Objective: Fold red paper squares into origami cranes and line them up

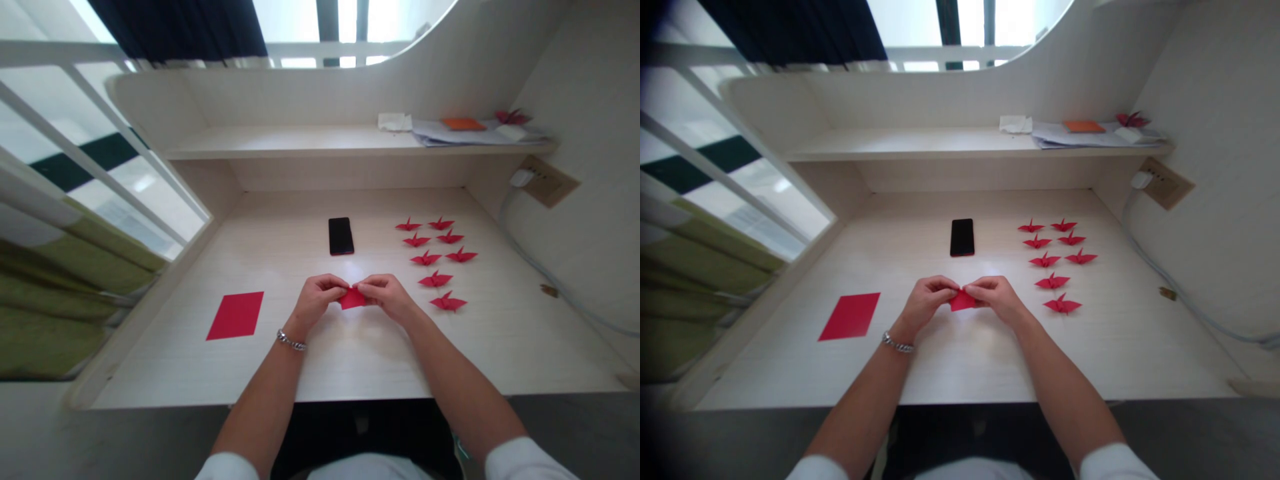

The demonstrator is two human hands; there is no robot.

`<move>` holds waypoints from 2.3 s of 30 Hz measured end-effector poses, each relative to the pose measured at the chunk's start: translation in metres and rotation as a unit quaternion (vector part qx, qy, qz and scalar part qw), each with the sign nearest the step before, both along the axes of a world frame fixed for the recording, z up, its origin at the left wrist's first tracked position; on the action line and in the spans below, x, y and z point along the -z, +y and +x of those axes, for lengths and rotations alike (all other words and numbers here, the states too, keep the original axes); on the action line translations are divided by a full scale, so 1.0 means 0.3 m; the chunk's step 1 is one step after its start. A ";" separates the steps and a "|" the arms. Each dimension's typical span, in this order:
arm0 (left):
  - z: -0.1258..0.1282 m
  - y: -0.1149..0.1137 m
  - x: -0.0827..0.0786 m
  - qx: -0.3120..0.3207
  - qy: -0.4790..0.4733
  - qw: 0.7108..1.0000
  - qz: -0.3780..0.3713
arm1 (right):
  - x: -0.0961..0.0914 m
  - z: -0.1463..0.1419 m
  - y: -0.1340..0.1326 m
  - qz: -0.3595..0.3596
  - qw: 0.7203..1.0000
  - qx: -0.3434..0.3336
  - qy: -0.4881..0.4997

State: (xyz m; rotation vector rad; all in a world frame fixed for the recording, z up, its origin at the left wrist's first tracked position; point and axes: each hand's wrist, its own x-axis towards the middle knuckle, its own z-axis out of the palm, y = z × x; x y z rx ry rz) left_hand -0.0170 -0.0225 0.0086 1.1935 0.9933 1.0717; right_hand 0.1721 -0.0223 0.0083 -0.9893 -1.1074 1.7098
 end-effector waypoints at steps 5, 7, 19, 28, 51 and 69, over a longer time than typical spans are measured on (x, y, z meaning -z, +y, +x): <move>0.001 -0.002 -0.007 0.018 0.060 0.997 0.035 | 0.002 -0.004 0.003 -0.046 0.999 0.005 -0.023; 0.003 -0.002 -0.008 0.020 0.069 0.997 0.041 | 0.010 -0.009 0.003 -0.039 0.999 0.003 -0.034; 0.010 0.004 -0.002 -0.004 0.046 0.999 0.011 | 0.032 -0.003 0.006 0.013 0.998 -0.005 -0.066; 0.014 0.006 0.004 -0.005 0.025 0.999 -0.026 | 0.041 -0.001 0.010 0.026 0.996 -0.008 -0.085; 0.013 0.015 0.020 -0.066 0.017 0.997 -0.021 | 0.031 -0.019 0.012 0.017 0.997 0.047 -0.056; 0.020 0.006 0.020 -0.026 0.004 1.000 -0.002 | 0.028 -0.027 0.006 -0.054 0.997 0.059 0.018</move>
